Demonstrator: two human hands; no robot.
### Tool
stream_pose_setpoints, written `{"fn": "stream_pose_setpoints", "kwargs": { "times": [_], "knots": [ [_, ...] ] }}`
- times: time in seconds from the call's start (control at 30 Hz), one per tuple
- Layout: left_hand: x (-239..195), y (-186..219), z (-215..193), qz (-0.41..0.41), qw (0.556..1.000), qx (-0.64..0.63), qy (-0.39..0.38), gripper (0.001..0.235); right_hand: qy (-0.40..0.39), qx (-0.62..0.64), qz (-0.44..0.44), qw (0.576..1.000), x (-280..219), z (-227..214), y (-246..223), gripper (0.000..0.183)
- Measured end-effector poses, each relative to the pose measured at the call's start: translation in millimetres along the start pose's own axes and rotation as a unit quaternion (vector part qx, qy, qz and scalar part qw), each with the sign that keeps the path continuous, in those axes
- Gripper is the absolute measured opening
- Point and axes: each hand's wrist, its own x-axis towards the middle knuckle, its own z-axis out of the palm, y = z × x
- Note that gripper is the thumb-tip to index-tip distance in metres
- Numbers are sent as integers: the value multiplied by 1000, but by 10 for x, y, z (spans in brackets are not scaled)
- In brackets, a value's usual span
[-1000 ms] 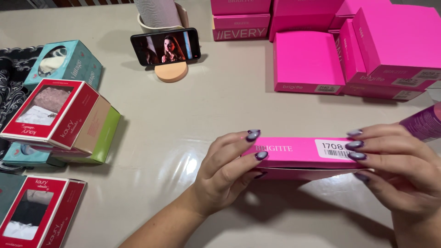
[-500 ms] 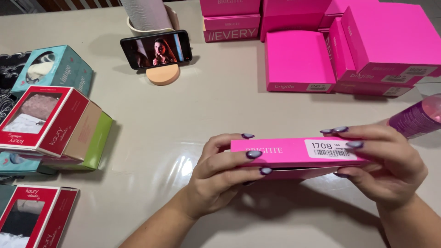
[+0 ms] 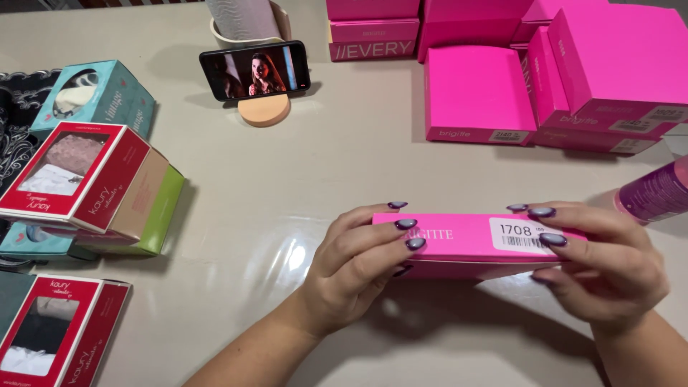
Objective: Spraying a black bra with fragrance and folding it into a pink gift box
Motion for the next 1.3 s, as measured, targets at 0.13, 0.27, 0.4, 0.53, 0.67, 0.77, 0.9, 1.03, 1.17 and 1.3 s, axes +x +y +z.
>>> {"fn": "stream_pose_setpoints", "kwargs": {
  "times": [0.13, 0.27, 0.4, 0.53, 0.67, 0.77, 0.9, 1.03, 1.17, 1.3],
  "knots": [
    [-15, 7, 6, 14, 1000, 10, 8, 21, 16, 40, 2, 999, -91, 161, -7, 35],
    [-9, 9, 1, 11, 1000, 3, 6, 21, 35, 5, -7, 999, -123, 210, 5, 30],
    [14, 19, 5, 10, 1000, -8, 14, 21, 28, 3, -7, 1000, -129, 192, 2, 27],
    [-9, 21, -6, 6, 1000, -6, 10, 22, 24, -9, -6, 1000, -99, 207, -24, 26],
    [-126, -60, 47, -31, 998, -53, -4, 23, 10, 5, 12, 1000, -67, 190, -45, 27],
    [-197, -137, 66, -56, 995, -77, -25, 33, 1, -2, 3, 1000, 8, 195, -77, 26],
    [-303, -189, 72, -56, 997, -25, -45, 34, -37, -6, -33, 999, 28, 187, -58, 26],
    [-244, -145, 87, -51, 998, -2, -36, 35, -41, -7, -40, 998, 95, 205, -82, 26],
    [-319, -188, 101, -62, 997, 4, -35, 28, -40, 5, -34, 999, 76, 208, -80, 26],
    [-295, -213, 103, -124, 981, -151, -2, 80, -66, -19, -37, 997, 153, 147, -106, 23]
  ]
}}
